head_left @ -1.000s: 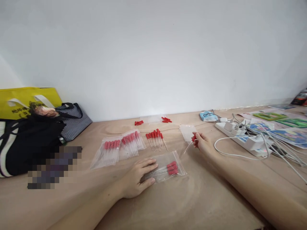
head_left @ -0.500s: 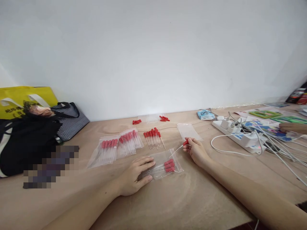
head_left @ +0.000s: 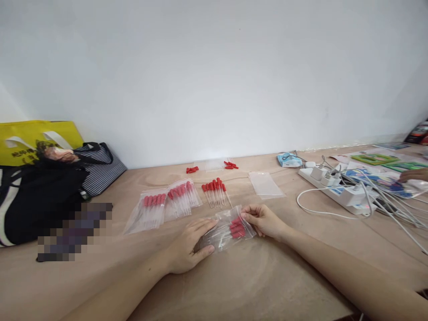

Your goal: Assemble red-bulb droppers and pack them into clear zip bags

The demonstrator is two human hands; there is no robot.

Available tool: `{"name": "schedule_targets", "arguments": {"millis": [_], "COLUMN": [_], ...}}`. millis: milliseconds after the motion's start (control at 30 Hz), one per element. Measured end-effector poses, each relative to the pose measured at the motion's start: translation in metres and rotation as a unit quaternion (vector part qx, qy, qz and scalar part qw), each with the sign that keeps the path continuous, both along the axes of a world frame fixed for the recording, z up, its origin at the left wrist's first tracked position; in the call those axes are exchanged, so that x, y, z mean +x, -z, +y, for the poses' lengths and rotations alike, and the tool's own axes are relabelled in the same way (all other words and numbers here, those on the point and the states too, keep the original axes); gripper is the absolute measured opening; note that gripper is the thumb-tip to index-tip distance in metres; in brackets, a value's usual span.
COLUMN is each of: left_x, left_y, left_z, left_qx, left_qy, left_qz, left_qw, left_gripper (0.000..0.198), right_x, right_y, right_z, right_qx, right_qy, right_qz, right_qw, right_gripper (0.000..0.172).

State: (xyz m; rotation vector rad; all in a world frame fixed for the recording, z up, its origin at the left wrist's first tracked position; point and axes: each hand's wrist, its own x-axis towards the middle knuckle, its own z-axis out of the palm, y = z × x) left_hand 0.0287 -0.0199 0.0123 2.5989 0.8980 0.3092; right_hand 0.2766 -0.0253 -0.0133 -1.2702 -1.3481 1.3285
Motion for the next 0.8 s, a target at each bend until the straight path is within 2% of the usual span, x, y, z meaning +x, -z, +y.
{"name": "schedule_targets", "arguments": {"millis": [67, 200, 400, 500, 567, 633, 733, 800], "left_x": [-0.001, -0.001, -0.001, -0.001, 0.000, 0.000, 0.000, 0.000], "left_y": [0.002, 0.003, 0.003, 0.003, 0.003, 0.002, 0.003, 0.003], "left_z": [0.001, 0.001, 0.001, 0.000, 0.000, 0.000, 0.001, 0.001], "left_qx": [0.005, 0.003, 0.002, 0.004, 0.007, 0.009, 0.011, 0.011], "left_qy": [0.000, -0.003, -0.004, -0.003, 0.000, 0.003, 0.008, 0.013], "left_qz": [-0.003, -0.009, -0.007, -0.001, 0.004, 0.011, 0.012, 0.007], "left_qw": [1.000, 1.000, 1.000, 1.000, 1.000, 1.000, 1.000, 1.000], "left_gripper": [0.051, 0.050, 0.049, 0.048, 0.046, 0.044, 0.043, 0.043], "right_x": [-0.001, 0.002, -0.001, 0.002, 0.009, 0.015, 0.016, 0.007], "right_y": [-0.001, -0.003, 0.007, 0.011, 0.009, 0.003, -0.006, -0.011], "right_z": [0.001, 0.003, 0.007, 0.011, 0.018, 0.030, 0.056, 0.075], "right_qx": [-0.009, -0.020, -0.014, 0.004, -0.004, -0.001, 0.056, 0.082], "right_qy": [-0.001, -0.045, 0.002, -0.022, -0.025, 0.012, 0.094, 0.110], "right_qz": [-0.019, -0.004, -0.018, -0.045, -0.080, -0.142, -0.284, -0.332], "right_qw": [1.000, 0.999, 1.000, 0.999, 0.997, 0.990, 0.953, 0.933], "right_gripper": [0.034, 0.038, 0.033, 0.028, 0.025, 0.021, 0.015, 0.019]}}
